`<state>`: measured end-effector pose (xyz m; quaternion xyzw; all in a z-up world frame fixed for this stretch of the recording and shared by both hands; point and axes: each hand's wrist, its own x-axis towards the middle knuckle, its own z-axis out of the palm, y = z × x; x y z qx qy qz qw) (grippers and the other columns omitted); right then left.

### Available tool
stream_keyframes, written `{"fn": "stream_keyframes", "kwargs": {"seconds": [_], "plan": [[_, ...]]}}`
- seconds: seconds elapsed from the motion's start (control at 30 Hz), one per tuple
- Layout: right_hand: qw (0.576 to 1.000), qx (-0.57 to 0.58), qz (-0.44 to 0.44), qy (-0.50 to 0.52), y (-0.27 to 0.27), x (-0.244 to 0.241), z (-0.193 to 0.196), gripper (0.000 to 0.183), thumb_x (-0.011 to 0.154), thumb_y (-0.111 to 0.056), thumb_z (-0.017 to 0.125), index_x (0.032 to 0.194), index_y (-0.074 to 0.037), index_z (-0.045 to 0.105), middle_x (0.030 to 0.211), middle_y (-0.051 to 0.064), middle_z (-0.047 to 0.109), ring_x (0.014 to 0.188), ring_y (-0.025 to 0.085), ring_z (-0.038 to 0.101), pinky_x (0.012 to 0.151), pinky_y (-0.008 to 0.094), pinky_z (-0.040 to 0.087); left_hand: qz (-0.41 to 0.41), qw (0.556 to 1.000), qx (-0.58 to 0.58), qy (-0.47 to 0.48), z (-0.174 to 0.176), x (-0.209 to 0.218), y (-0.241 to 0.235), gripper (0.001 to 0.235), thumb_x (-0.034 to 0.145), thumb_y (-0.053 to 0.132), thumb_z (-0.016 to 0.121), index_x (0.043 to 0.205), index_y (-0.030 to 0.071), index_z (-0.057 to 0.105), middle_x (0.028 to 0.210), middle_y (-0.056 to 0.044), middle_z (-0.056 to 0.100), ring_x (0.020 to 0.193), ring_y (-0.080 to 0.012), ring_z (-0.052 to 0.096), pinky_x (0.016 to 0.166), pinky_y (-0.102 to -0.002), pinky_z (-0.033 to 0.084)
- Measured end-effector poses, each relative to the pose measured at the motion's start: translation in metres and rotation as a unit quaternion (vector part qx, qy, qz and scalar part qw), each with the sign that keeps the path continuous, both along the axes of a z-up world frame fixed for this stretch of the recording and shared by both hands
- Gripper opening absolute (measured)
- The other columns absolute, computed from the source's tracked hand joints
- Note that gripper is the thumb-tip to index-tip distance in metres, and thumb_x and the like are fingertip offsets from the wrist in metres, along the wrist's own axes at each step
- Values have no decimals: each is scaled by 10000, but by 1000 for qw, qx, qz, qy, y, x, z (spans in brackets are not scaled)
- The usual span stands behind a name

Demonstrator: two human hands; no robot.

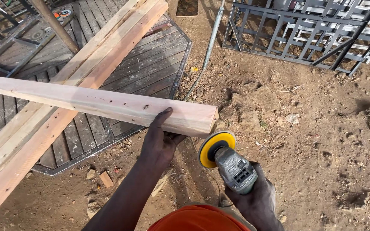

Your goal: Sanding the surfaces of long wooden planks using an angle grinder with a sanding disc attachment.

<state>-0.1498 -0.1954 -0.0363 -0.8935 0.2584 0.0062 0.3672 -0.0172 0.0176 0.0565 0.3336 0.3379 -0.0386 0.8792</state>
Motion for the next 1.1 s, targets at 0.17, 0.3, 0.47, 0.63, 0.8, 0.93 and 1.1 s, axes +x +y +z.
{"fn": "stream_keyframes", "kwargs": {"seconds": [0.17,0.3,0.47,0.63,0.8,0.93,1.1], "plan": [[999,0,-3,34,6,7,-2,630,542,-410,844,1120,-300,619,847,59,802,829,353,743,733,440,556,8,999,-16,28,11,-9,1,554,716,130,748,1253,124,611,1376,-146,648,1310,-344,597,959,-531,590],[998,30,-11,55,4,0,-9,570,573,-380,864,1093,-289,647,861,20,815,792,284,762,723,406,561,9,999,-11,33,15,-8,2,427,754,123,740,1169,113,637,1306,-152,646,1300,-354,582,970,-559,591],[993,103,-18,48,-7,-13,-22,513,590,-292,929,1029,-219,675,758,21,807,648,181,666,644,360,530,8,999,10,42,20,-9,3,467,788,144,733,1242,151,625,1262,-91,647,1255,-294,601,962,-559,589],[969,228,-49,-79,-26,-13,-52,732,565,-30,924,1233,-128,640,937,75,798,798,167,661,737,326,544,26,999,-24,40,10,-14,3,473,767,129,730,1229,116,629,1249,-125,657,1230,-315,617,951,-598,581],[958,267,-27,-104,-41,-6,-20,745,558,84,937,1224,-91,651,986,65,768,859,159,638,804,311,544,22,998,-30,50,-17,-17,5,439,769,157,741,1196,142,637,1239,-123,667,1198,-303,632,915,-551,591],[998,27,37,34,-45,5,30,652,541,-251,973,1128,-258,690,822,-18,800,723,155,662,717,337,542,27,997,-27,70,-31,-23,5,421,768,169,749,1176,129,654,1171,-104,691,1112,-272,655,856,-513,607],[994,-45,100,25,-61,24,19,688,508,-324,959,1133,-300,671,847,-33,821,722,160,734,699,339,572,37,995,-29,85,-41,-35,6,429,733,162,761,1151,139,665,1139,-103,700,1077,-265,658,850,-512,602]]}}
